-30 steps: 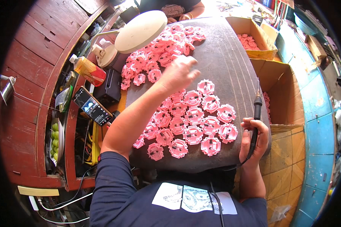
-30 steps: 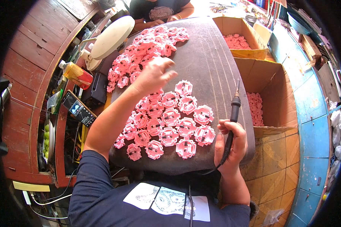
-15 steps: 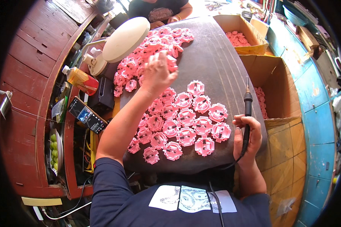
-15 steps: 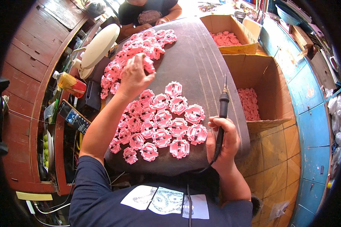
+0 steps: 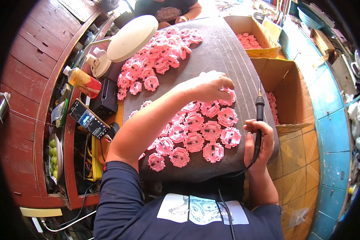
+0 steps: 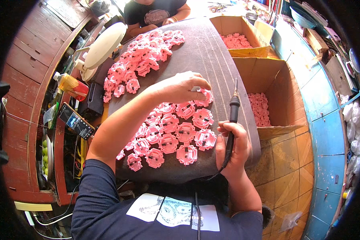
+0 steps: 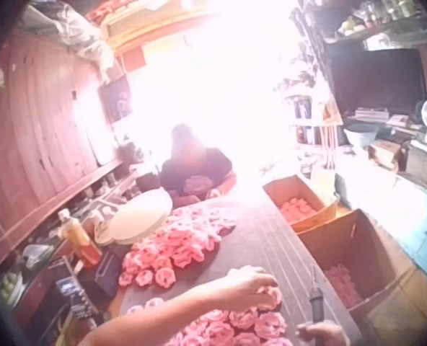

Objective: The person uses a soldering iron to apply heat to small pink plastic components on a workbench. They pick up each piece, apply the iron to specific areas, and place the finished pieces into a pile. A second person is visible in the background but not interacting with the task.

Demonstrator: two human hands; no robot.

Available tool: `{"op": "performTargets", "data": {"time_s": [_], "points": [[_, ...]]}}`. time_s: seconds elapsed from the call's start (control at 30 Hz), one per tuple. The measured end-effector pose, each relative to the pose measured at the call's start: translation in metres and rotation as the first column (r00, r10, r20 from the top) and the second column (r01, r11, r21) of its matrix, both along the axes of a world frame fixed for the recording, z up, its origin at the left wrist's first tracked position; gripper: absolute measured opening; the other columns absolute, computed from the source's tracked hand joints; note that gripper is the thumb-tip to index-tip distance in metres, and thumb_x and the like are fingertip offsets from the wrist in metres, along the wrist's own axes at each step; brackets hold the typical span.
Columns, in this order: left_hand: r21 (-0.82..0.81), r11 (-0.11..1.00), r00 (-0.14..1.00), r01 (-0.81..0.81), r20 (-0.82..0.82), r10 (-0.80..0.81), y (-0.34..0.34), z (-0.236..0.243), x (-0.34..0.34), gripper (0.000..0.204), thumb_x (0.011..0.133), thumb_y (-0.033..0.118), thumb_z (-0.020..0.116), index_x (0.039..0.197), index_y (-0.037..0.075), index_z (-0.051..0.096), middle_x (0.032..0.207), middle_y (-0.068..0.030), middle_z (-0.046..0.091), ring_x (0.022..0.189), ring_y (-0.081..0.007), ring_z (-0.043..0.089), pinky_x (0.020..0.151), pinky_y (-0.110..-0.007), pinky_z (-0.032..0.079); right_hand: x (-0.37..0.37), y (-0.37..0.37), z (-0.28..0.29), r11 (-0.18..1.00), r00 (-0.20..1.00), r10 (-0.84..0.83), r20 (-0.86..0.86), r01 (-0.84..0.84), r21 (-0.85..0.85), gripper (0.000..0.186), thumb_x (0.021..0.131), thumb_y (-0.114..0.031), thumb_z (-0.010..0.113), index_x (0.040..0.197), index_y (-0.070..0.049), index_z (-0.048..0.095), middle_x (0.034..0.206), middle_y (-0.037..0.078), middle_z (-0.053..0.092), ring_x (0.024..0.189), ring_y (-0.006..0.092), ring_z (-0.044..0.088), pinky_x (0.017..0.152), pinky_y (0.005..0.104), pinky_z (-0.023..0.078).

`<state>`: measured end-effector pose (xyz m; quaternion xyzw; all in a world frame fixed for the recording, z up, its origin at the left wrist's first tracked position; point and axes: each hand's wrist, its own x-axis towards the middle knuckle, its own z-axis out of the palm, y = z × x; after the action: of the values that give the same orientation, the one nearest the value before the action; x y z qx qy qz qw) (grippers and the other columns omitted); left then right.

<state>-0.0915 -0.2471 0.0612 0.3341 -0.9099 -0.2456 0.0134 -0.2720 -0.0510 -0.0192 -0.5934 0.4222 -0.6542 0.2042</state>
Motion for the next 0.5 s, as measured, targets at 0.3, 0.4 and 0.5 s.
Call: {"op": "performTargets", "data": {"time_s": [0.3, 0.4, 0.5], "points": [[-0.266, 0.962, 0.982, -0.064, -0.19, 0.012, 0.039, 0.022, 0.033, 0.038, 0.091, 0.02, 0.078, 0.125, 0.006, 0.069, 0.123, -0.0186, 0.067, 0.118, -0.0414, 0.063, 0.103, -0.048, 0.051, -0.003, -0.001, -0.006, 1.0, 1.0, -0.011, 0.009, 0.011, 0.0, 0.033, 0.094, -0.001, 0.061, 0.127, 0.001, 0.058, 0.118, 0.015, 0.069, 0.099, 0.0197, 0.068, 0.091, 0.0335, 0.054], [-0.317, 0.948, 0.975, 0.013, -0.207, -0.082, 0.089, 0.029, 0.076, 0.044, 0.085, 0.023, 0.084, 0.123, 0.009, 0.066, 0.131, -0.016, 0.062, 0.126, -0.0382, 0.058, 0.106, -0.051, 0.046, -0.001, 0.0, -0.01, 1.0, 1.0, 0.003, 0.017, -0.002, -0.01, 0.036, 0.092, -0.002, 0.066, 0.127, 0.0, 0.057, 0.119, 0.017, 0.069, 0.1, 0.022, 0.068, 0.091, 0.0351, 0.054], [-0.293, 0.949, 0.982, -0.116, -0.177, 0.065, 0.149, 0.034, 0.117, 0.057, 0.081, 0.027, 0.087, 0.132, 0.012, 0.066, 0.138, -0.0161, 0.059, 0.132, -0.0391, 0.055, 0.111, -0.053, 0.042, 0.001, 0.005, -0.007, 0.995, 0.992, -0.003, -0.128, -0.01, -0.097, 0.043, 0.092, -0.011, 0.075, 0.128, -0.001, 0.056, 0.12, 0.02, 0.069, 0.101, 0.0278, 0.069, 0.09, 0.0379, 0.055]]}}
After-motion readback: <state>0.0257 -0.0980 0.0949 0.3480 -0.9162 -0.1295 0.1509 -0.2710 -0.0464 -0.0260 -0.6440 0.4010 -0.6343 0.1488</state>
